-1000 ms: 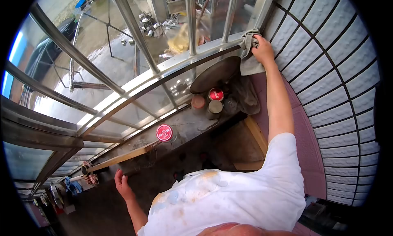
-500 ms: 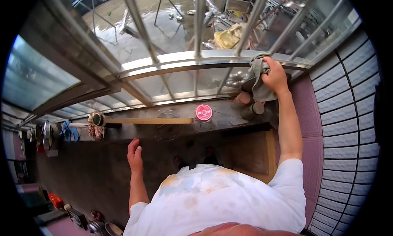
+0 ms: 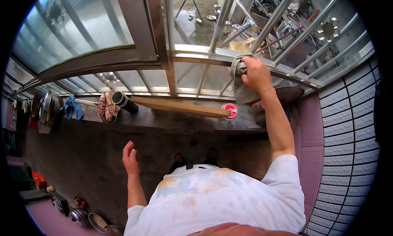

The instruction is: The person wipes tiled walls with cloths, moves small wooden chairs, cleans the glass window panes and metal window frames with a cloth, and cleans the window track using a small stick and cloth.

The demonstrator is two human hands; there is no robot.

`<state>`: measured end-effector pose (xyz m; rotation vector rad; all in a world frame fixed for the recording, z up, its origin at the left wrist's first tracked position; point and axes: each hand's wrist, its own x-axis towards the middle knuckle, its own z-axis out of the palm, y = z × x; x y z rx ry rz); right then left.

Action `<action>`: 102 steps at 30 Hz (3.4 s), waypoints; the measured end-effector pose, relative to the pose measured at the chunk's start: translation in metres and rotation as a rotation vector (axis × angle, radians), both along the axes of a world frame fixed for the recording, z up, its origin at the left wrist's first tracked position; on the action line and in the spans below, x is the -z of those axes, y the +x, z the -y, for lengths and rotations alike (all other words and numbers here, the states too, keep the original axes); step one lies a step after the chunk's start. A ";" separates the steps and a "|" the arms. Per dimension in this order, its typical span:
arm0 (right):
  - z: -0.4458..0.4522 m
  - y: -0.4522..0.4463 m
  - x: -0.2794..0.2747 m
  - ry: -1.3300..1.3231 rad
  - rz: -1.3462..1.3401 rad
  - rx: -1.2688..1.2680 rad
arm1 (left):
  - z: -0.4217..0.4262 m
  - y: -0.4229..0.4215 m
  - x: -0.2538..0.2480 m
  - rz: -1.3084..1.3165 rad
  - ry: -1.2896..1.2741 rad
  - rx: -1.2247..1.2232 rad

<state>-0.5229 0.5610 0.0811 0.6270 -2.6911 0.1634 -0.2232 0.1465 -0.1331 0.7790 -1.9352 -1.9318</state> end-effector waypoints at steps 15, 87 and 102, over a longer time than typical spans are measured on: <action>0.170 -0.020 0.005 0.010 0.036 -0.432 | 0.015 0.043 -0.018 0.027 -0.037 -0.145; -0.123 0.774 0.081 -2.370 -0.500 0.171 | -0.477 0.299 -0.043 0.006 0.291 2.176; -0.202 1.054 0.166 -2.211 -0.974 -0.075 | -0.642 0.621 -0.104 -0.809 0.414 2.558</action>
